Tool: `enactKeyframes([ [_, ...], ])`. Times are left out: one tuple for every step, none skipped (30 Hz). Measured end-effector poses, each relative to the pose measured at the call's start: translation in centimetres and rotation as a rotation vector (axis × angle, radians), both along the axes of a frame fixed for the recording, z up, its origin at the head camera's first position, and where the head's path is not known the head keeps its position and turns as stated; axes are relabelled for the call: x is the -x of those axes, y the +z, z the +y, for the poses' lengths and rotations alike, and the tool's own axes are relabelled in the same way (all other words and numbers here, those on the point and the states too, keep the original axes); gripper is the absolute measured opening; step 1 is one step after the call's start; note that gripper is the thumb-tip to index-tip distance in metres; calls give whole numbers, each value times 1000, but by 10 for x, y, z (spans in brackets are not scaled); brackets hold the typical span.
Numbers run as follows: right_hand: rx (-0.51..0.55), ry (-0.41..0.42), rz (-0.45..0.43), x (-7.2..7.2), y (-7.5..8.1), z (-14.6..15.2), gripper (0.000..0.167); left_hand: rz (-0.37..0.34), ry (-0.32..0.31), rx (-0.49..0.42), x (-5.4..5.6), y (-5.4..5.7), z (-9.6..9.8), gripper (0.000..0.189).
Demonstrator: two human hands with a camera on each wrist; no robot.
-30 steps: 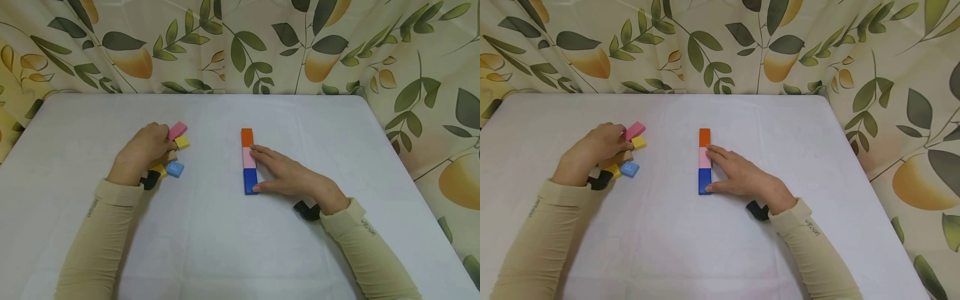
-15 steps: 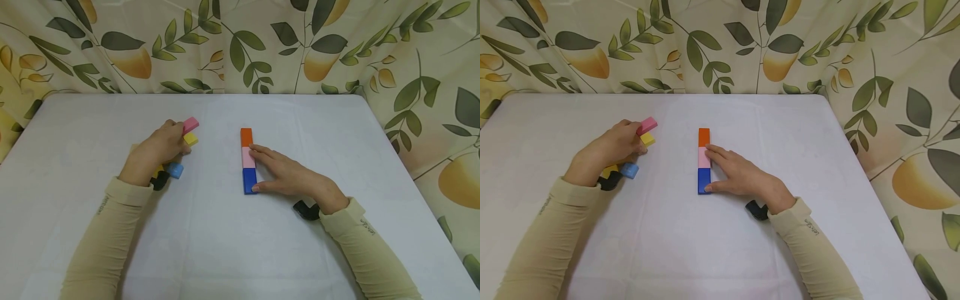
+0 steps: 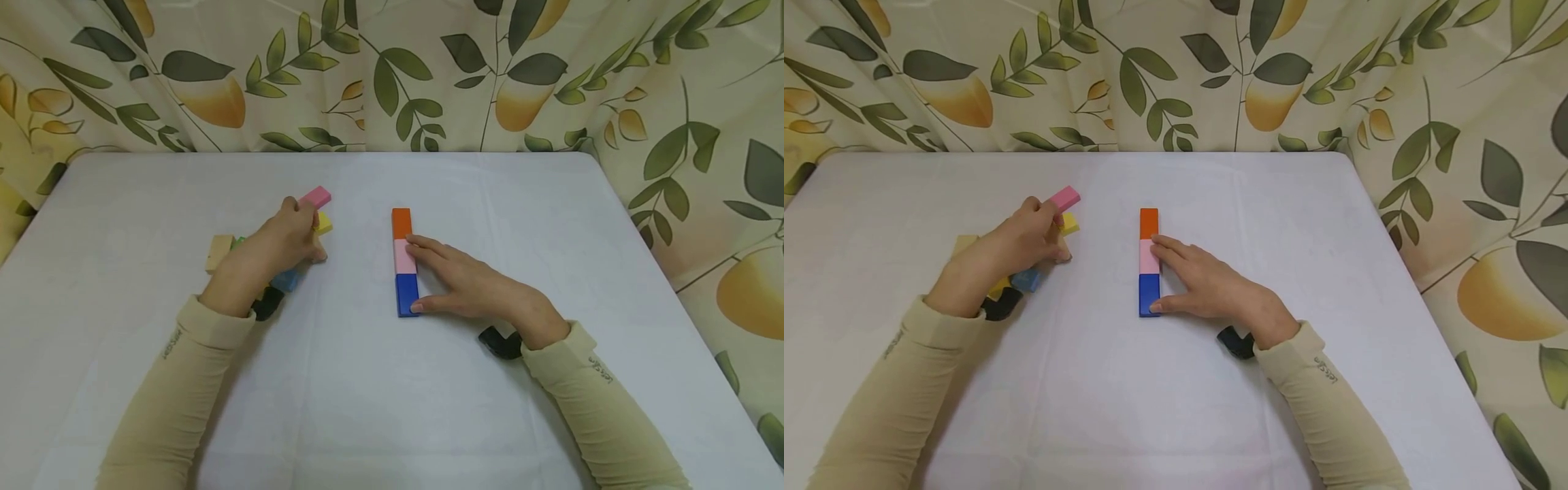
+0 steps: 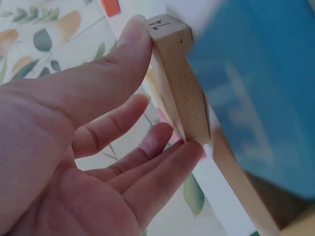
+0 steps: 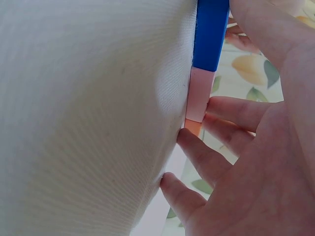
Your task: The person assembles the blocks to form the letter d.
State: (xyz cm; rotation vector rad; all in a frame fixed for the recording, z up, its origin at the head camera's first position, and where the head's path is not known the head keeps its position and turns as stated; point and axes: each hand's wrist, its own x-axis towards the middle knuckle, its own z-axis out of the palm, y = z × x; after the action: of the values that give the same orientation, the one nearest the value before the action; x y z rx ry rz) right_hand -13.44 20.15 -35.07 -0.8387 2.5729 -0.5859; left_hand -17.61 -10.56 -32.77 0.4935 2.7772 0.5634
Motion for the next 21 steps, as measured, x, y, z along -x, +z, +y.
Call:
enactKeyframes([
  [-1,-1,-1,0,0,0,93,5,-16,1,-1,0,2,44],
  [-2,-1,0,0,0,0,93,16,-38,10,-2,-1,3,43],
  [-2,-1,0,0,0,0,93,26,-57,20,-2,-1,5,42],
  [-2,-4,-1,0,-1,0,93,33,-73,27,-3,-1,7,41],
  [-2,-5,-1,0,-1,1,93,29,-82,25,-4,-2,9,40],
  [-1,-4,2,0,-1,1,93,16,-84,21,-4,-2,12,39],
  [3,-3,5,0,-2,1,93,7,-85,16,-4,-2,14,38],
  [7,-2,7,0,-2,1,93,2,-88,13,-5,-2,17,37],
  [8,-3,7,0,-2,1,93,2,-91,9,-5,-2,19,36],
  [8,-4,6,0,-2,1,93,5,-98,8,-5,-3,22,36],
  [6,-4,5,0,-2,1,93,2,-103,10,-6,-4,24,35],
  [4,-6,2,0,-2,1,93,-6,-105,16,-6,-4,27,35],
  [2,-7,0,0,-2,1,93,-10,-110,26,-6,-4,30,34],
  [-1,-6,-2,0,-2,1,93,-14,-116,37,-6,-4,32,34],
  [-4,-7,-4,0,-2,1,92,-22,-123,50,-6,-4,34,35],
  [-7,-7,-5,0,-2,1,92,-31,-129,62,-7,-4,37,36],
  [-8,-6,-5,0,-2,1,92,-41,-133,68,-7,-3,39,37],
  [-6,-4,-4,0,-1,1,92,-46,-139,73,-7,-3,40,38],
  [-6,-3,-2,0,-1,1,92,-45,-149,78,-7,-3,42,39],
  [-5,-1,-1,0,-1,1,92,-47,-157,79,-8,-2,43,40],
  [-1,1,1,0,-1,1,92,-48,-162,80,-8,-2,44,41],
])
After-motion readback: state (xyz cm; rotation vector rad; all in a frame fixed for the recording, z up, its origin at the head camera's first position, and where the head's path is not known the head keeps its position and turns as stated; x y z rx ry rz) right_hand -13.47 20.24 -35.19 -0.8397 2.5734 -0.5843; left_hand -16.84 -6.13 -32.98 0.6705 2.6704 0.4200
